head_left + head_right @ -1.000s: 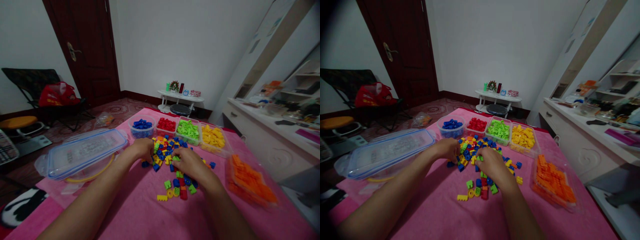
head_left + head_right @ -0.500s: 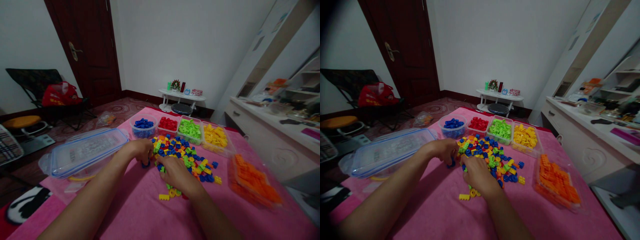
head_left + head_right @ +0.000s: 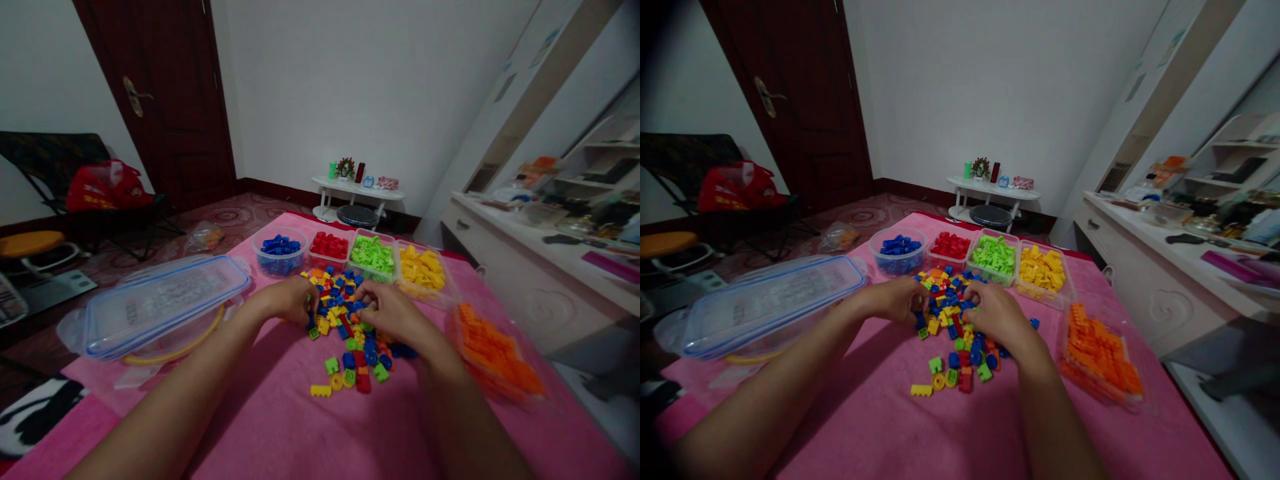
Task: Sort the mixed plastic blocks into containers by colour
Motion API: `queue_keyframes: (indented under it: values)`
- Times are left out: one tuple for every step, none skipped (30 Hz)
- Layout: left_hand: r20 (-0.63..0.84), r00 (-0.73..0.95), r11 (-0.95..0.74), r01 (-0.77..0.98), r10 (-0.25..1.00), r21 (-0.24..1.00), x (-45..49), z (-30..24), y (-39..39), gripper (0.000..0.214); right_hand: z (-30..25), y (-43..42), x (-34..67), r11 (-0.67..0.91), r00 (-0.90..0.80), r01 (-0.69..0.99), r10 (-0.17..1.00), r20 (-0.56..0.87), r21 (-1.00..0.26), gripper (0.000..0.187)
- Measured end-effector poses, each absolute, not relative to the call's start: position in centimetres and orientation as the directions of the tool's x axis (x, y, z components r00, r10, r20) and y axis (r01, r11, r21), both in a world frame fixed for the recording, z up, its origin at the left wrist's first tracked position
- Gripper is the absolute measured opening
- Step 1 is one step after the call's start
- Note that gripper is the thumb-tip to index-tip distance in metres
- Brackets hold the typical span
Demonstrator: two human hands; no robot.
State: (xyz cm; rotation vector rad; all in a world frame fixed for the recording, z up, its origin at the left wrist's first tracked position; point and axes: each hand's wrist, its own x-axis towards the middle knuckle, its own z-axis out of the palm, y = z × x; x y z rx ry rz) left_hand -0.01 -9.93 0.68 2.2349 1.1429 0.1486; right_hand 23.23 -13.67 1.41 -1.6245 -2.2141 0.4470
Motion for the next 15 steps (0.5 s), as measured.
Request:
queue_keyframes:
  values:
    - [-0.149, 0.610, -0.345, 0.614, 0.779, 0.710, 0.1, 0.6, -9.8, 0.027, 1.5, -13.5, 23.8, 0.267, -0.247, 0.847, 0.963, 0.105, -0.459, 0.021]
    - [-0.152, 0.594, -0.223, 0.508, 0.790, 0.832, 0.4, 0.5, -9.7, 0.027, 1.6, -13.4, 24.4, 0.252, -0.226, 0.843, 0.968, 0.112, -0.476, 0.021]
    - [-0.173, 0.580, -0.082, 0.386, 0.796, 0.919, 0.7, 0.5, -9.7, 0.028, 1.6, -13.2, 24.8, 0.246, -0.214, 0.826, 0.969, 0.122, -0.508, 0.020]
    - [-0.199, 0.572, 0.056, 0.258, 0.796, 0.965, 1.1, 0.5, -9.7, 0.029, 1.6, -13.1, 25.1, 0.250, -0.214, 0.794, 0.968, 0.130, -0.554, 0.019]
    - [-0.219, 0.568, 0.172, 0.137, 0.793, 0.976, 1.5, 0.5, -9.8, 0.030, 1.5, -13.1, 25.3, 0.260, -0.222, 0.750, 0.965, 0.139, -0.609, 0.019]
    - [-0.229, 0.567, 0.258, 0.030, 0.791, 0.966, 1.9, 0.5, -9.9, 0.031, 1.5, -13.0, 25.4, 0.270, -0.232, 0.698, 0.961, 0.147, -0.664, 0.019]
    - [-0.235, 0.564, 0.322, -0.059, 0.792, 0.945, 2.1, 0.5, -10.0, 0.032, 1.6, -13.0, 25.4, 0.278, -0.242, 0.644, 0.958, 0.155, -0.713, 0.020]
    - [-0.238, 0.559, 0.371, -0.137, 0.794, 0.918, 2.4, 0.4, -10.0, 0.033, 1.7, -13.0, 25.2, 0.285, -0.248, 0.593, 0.955, 0.166, -0.753, 0.021]
    - [-0.246, 0.560, 0.417, -0.200, 0.791, 0.887, 2.6, 0.3, -10.1, 0.034, 1.8, -13.1, 24.9, 0.290, -0.244, 0.550, 0.953, 0.181, -0.783, 0.022]
    - [-0.258, 0.567, 0.460, -0.246, 0.782, 0.853, 2.7, 0.2, -10.1, 0.034, 2.0, -13.2, 24.5, 0.297, -0.233, 0.516, 0.951, 0.202, -0.803, 0.022]
    - [-0.270, 0.583, 0.502, -0.282, 0.767, 0.817, 2.9, 0.0, -10.1, 0.034, 2.1, -13.3, 24.1, 0.308, -0.218, 0.492, 0.949, 0.228, -0.814, 0.022]
    - [-0.283, 0.607, 0.547, -0.307, 0.743, 0.779, 3.0, -0.1, -10.1, 0.033, 2.3, -13.4, 23.5, 0.323, -0.202, 0.475, 0.945, 0.256, -0.819, 0.022]
    - [-0.296, 0.637, 0.594, -0.322, 0.712, 0.737, 3.2, -0.3, -10.1, 0.031, 2.5, -13.6, 22.9, 0.341, -0.191, 0.463, 0.940, 0.284, -0.818, 0.022]
    - [-0.303, 0.668, 0.637, -0.331, 0.679, 0.696, 3.4, -0.5, -10.1, 0.030, 2.7, -13.8, 22.4, 0.360, -0.184, 0.456, 0.933, 0.309, -0.814, 0.024]
    - [-0.302, 0.698, 0.671, -0.340, 0.650, 0.659, 3.7, -0.6, -10.2, 0.030, 2.8, -13.9, 21.8, 0.377, -0.181, 0.453, 0.926, 0.331, -0.808, 0.026]
